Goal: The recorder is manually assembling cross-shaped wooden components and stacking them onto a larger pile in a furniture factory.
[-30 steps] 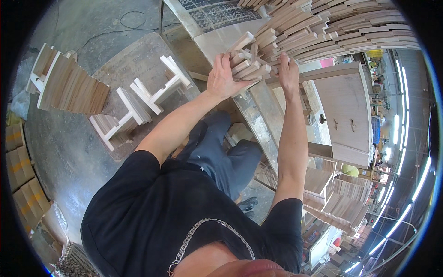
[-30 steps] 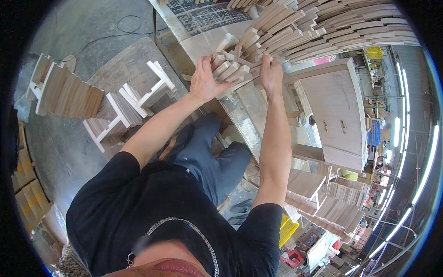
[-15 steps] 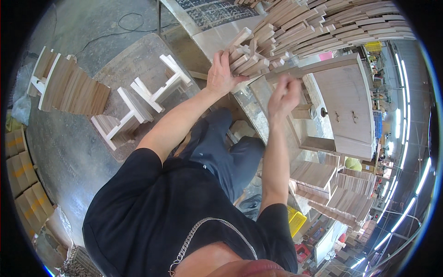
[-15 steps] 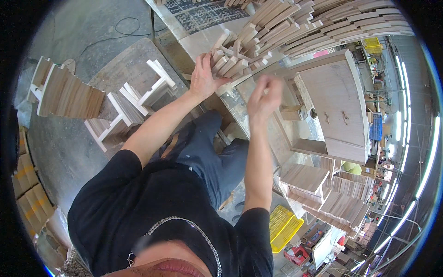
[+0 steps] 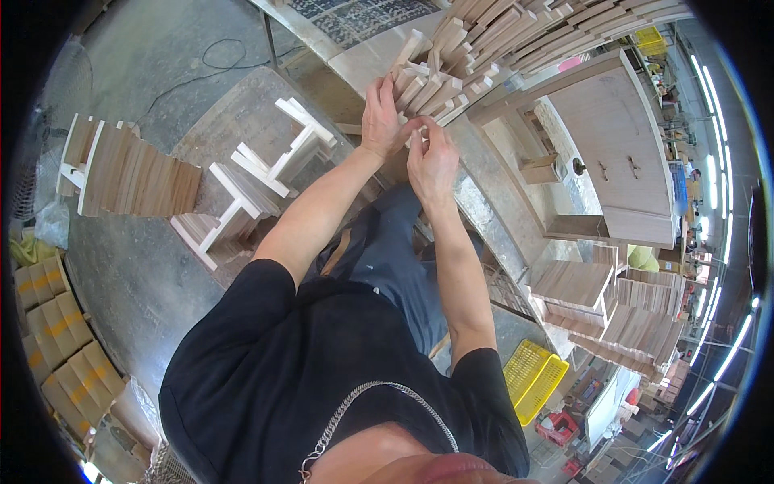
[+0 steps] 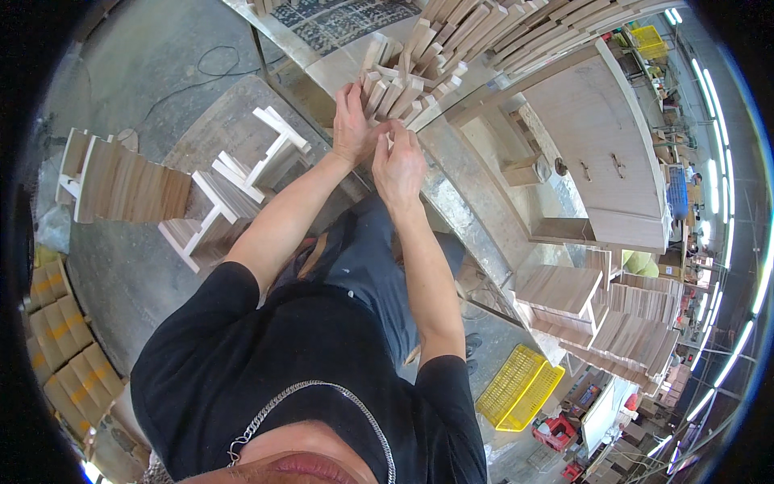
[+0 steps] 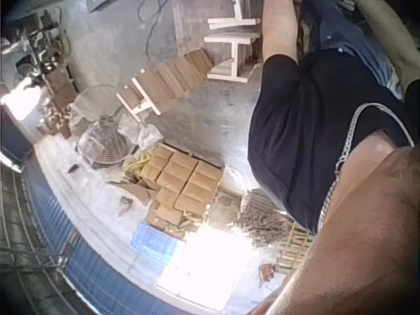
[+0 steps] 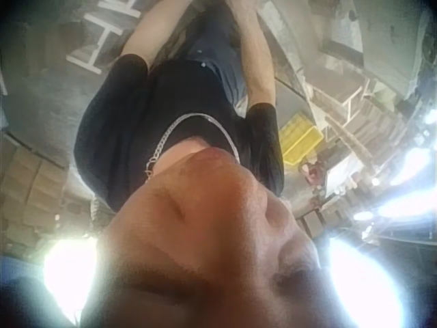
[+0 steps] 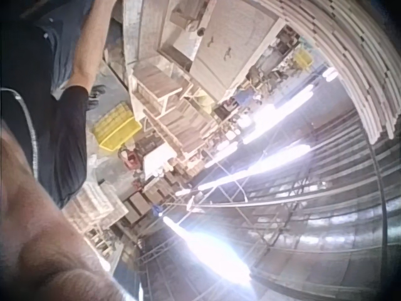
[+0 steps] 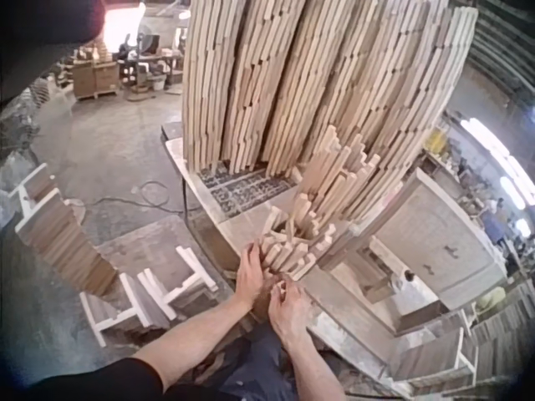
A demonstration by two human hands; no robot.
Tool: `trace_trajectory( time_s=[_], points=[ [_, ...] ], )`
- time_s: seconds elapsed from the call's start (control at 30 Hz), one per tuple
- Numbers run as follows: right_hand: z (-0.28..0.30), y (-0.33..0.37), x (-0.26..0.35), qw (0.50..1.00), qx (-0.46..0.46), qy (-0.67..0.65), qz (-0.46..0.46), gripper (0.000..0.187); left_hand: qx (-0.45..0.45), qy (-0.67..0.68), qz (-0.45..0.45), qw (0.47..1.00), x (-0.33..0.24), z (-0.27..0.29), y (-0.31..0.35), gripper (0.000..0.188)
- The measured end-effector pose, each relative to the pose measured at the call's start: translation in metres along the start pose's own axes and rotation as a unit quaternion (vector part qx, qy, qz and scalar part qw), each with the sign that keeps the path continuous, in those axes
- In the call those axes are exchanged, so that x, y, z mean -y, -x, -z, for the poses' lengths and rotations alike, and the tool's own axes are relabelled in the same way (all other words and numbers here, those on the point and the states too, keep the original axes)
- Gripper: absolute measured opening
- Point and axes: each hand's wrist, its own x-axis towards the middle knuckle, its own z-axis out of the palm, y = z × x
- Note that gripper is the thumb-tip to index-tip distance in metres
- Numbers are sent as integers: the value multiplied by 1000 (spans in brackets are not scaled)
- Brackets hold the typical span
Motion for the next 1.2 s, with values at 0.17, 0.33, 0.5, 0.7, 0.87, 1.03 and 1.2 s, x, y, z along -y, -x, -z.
trace_trajectory(
  time_s=[0.17, 0.33, 0.5, 0.7, 0.87, 1.03, 1.2],
  points=[
    [-22, -4, 6, 964, 64, -197, -166, 16, -24, 36, -13, 999, 10, -2, 0, 97],
    [-25, -15, 38, 832, 27, -462, -308, 13, -23, 81, -14, 996, 19, -8, -2, 88],
    [-51, -30, 36, 800, -6, -524, -291, 23, -15, 91, -110, 990, 65, -34, 2, 58],
    [-67, -56, 8, 508, -198, -789, -281, 30, 29, 252, -93, 963, 69, -46, -15, 68],
    [-6, -2, 40, 677, -42, -663, -316, 31, 7, 225, -11, 974, 75, -38, -4, 78],
    [82, 90, -8, 639, -46, -687, -342, 46, -24, -25, -57, 998, 17, -18, -4, 98],
    [169, 243, -94, 634, -302, -541, -462, 32, -23, -67, -58, 996, 19, -10, -18, 97]
  ],
)
